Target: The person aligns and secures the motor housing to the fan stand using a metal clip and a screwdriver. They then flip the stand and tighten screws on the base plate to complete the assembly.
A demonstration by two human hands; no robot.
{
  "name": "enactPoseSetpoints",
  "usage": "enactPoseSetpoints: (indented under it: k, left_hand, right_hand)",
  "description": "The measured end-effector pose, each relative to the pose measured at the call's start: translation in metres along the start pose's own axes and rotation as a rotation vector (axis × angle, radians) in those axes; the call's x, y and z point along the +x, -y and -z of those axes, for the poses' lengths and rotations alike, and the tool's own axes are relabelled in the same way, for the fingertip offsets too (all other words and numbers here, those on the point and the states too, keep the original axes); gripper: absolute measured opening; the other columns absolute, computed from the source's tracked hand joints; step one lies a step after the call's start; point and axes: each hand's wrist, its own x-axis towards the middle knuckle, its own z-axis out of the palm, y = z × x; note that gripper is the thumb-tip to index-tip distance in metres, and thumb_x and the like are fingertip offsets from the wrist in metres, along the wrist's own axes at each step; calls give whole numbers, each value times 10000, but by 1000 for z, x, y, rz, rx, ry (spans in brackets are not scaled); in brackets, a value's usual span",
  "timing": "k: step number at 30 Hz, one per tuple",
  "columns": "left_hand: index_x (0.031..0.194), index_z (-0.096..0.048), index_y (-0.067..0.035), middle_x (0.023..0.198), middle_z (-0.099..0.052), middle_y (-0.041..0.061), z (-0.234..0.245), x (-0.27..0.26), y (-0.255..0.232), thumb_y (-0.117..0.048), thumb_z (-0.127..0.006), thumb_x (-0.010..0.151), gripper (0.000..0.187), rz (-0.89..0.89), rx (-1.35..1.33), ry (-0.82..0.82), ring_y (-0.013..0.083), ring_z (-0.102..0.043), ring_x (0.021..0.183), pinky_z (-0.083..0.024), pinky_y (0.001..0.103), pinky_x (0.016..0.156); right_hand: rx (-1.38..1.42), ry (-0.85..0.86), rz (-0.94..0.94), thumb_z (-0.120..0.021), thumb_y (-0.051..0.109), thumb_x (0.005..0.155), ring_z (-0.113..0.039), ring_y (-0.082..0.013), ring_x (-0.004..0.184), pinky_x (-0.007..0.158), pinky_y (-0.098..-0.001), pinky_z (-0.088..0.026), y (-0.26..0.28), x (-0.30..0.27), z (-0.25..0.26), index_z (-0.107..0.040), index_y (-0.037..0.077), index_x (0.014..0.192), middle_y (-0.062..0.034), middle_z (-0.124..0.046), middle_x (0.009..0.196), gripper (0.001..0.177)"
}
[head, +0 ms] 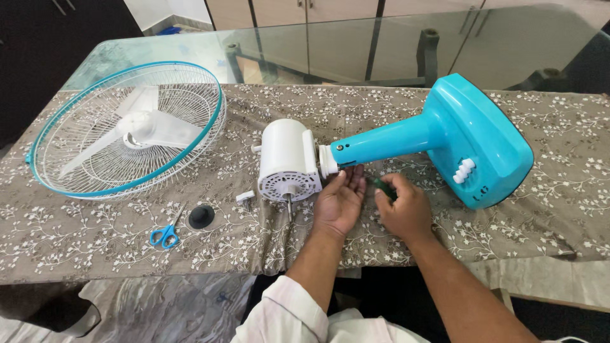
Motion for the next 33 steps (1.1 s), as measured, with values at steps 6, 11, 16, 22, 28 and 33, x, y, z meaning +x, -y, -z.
enactPoseSetpoints:
  k: [6, 11, 16, 22, 28, 33]
  left_hand:
    - [1235, -619, -153, 1218, -668, 14, -5, -4, 0, -106, -672, 942, 301, 29, 87, 32, 237, -584, 1244, -431, 408, 1008]
    - [1214, -620, -195, 1215, -666, -7, -8, -5, 0, -121, -663, 938, 289, 45, 127, -20, 215, -607, 1221, -430, 389, 973]
    - [1215, -627, -150, 1206, -673, 17, -3, 0, 0, -140, -663, 963, 256, 69, 103, 18, 207, -608, 1197, -451, 373, 942]
    - [1174, -644, -119, 1189, -686, 32, 3, 4, 1, -162, -651, 975, 203, 74, 84, 20, 200, -618, 1168, -463, 350, 901]
    - [1171, -652, -99, 1186, -697, 32, -3, 0, -1, -183, -643, 978, 211, 89, 77, 10, 189, -624, 1165, -457, 337, 878]
    - [1147, -655, -91, 1153, -703, 31, -4, 0, 0, -193, -641, 978, 198, 87, 77, 13, 185, -630, 1129, -452, 327, 861]
  right_hand:
    - [107, -195, 115, -695, 120, 932, -721, -329, 901, 801, -407, -565, -3, 1, 0, -695, 13, 1114, -171, -717, 1024, 211]
    - [293, -263, 71, -729, 112, 1001, -704, -221, 905, 826, -341, -556, 11, 28, -1, -656, -3, 1186, -119, -706, 1050, 230]
    - [630, -151, 92, -683, 96, 1077, -719, -138, 966, 839, -278, -599, 40, 68, -5, -511, 7, 1263, -125, -690, 1123, 269]
    - [536, -95, 109, -656, 79, 1060, -768, -154, 934, 732, -282, -628, 66, 95, -18, -439, 2, 1282, -123, -781, 1096, 321]
    - [327, -82, 127, -732, 120, 1026, -785, -188, 842, 683, -310, -598, 68, 105, -22, -459, 6, 1255, -141, -782, 993, 374]
    - [294, -88, 214, -738, 131, 1001, -766, -236, 762, 647, -343, -570, 76, 102, -16, -422, 48, 1403, -127, -742, 891, 518]
